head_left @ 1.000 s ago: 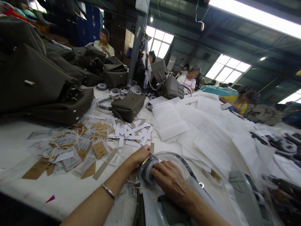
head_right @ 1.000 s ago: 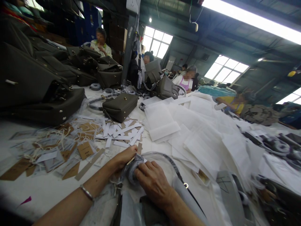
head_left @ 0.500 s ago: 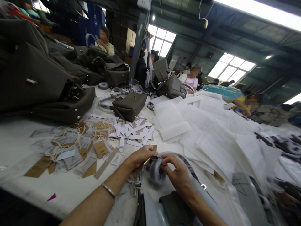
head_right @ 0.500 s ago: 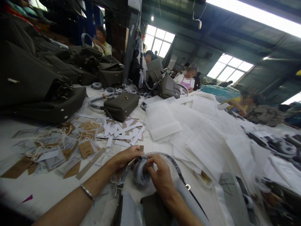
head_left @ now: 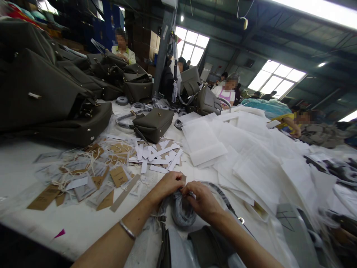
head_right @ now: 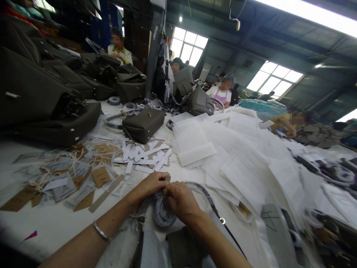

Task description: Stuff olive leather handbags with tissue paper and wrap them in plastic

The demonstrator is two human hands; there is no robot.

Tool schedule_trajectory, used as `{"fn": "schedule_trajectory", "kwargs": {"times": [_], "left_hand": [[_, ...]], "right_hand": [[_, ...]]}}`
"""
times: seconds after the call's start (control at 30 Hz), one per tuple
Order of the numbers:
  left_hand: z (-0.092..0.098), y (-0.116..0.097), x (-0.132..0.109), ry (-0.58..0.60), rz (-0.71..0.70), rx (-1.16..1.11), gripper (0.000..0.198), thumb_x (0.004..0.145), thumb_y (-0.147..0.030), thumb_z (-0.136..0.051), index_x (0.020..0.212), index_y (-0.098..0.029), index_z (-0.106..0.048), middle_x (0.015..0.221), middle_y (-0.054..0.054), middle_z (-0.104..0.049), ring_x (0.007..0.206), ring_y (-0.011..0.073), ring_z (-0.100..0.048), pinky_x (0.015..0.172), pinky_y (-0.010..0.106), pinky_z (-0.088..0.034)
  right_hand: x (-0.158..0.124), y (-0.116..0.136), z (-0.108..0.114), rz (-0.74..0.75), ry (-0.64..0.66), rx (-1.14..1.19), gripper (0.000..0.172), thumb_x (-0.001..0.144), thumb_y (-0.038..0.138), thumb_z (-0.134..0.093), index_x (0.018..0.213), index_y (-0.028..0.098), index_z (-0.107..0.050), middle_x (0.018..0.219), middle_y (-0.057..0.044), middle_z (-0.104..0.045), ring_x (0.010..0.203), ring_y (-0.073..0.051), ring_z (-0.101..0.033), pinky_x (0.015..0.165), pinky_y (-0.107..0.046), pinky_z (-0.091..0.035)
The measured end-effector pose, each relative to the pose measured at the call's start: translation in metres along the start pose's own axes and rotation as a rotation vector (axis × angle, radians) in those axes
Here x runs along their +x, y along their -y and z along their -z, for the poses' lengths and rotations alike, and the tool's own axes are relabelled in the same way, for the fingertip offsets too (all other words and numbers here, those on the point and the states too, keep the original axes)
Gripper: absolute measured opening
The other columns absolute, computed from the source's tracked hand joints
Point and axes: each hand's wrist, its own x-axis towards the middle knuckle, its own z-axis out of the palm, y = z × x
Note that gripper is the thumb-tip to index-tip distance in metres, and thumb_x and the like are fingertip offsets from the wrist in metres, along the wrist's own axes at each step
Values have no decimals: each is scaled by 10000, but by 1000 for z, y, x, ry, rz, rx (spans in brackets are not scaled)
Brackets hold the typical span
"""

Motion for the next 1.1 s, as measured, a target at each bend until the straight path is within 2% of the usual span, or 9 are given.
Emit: {"fn": "schedule_trajectory", "kwargs": {"times": [0.1, 0.23, 0.37, 0.53, 0.67, 0.73, 0.83, 0.97, 1.1], "left_hand": [[-4, -6, -5, -50, -21, 115, 86, 731, -188, -518, 650, -196, -493, 642, -25, -507, 661, 158, -475, 599, 263, -324], [-15, -11, -12, -107, -59, 270, 115, 872, -193, -470, 786, -208, -546, 832, 24, -580, 821, 200, -537, 751, 294, -376], [-21, -10, -16, -101, -63, 355, 150, 896, -139, -427, 920, -202, -561, 979, 71, -592, 861, 220, -559, 791, 318, -389], [-14, -8, -16, -98, -89, 333, 89, 871, -163, -484, 872, -202, -564, 905, 54, -615, 847, 215, -571, 763, 302, -385], [-8, -7, -17, -86, -87, 251, 77, 789, -133, -514, 778, -199, -553, 773, 7, -605, 743, 173, -557, 657, 261, -363], [-7, -7, -18, -84, -82, 216, 66, 768, -137, -513, 759, -197, -539, 744, -6, -591, 721, 162, -544, 631, 252, -353], [-7, -7, -20, -63, -72, 176, 66, 740, -185, -555, 803, -200, -542, 768, -19, -594, 732, 160, -548, 617, 244, -355], [-13, -9, -23, -69, -59, 184, 245, 679, -217, -643, 898, -209, -534, 873, -10, -614, 795, 180, -560, 664, 255, -368], [-21, -12, -24, -95, -30, 240, 173, 704, -167, -612, 861, -210, -553, 873, 20, -633, 811, 207, -574, 697, 283, -362]], "right_hand": [[0, -2, 0, -158, -97, 102, 181, 757, 40, -567, 742, 212, -622, 770, 6, -687, 752, -171, -627, 753, -301, -479], [-2, -8, -5, -85, -238, -2, 187, 734, 36, -578, 750, 214, -633, 872, -42, -671, 890, -220, -605, 848, -371, -479], [-3, -16, -11, -98, -229, 74, 218, 718, 19, -539, 749, 216, -627, 917, -45, -650, 901, -198, -623, 848, -342, -502], [0, -18, -13, -129, -217, 169, 161, 726, 65, -551, 734, 203, -635, 1170, -89, -642, 1041, -219, -629, 923, -371, -484], [4, -17, -8, -289, -104, 273, 88, 741, 141, -590, 713, 203, -647, 800, -18, -714, 765, -184, -648, 766, -309, -497], [6, -19, -5, -396, -68, 328, 48, 722, 181, -621, 691, 200, -652, 713, 2, -701, 687, -171, -627, 695, -280, -480], [7, -21, -2, -461, -91, 383, 37, 694, 216, -642, 665, 193, -640, 696, 0, -699, 666, -167, -614, 658, -267, -465], [6, -21, -2, -474, -144, 403, 69, 678, 222, -642, 631, 202, -595, 699, -5, -702, 672, -176, -620, 670, -279, -480], [2, -16, -4, -444, -153, 304, 66, 685, 179, -609, 632, 216, -596, 679, -3, -700, 666, -180, -632, 667, -283, -481]]}}
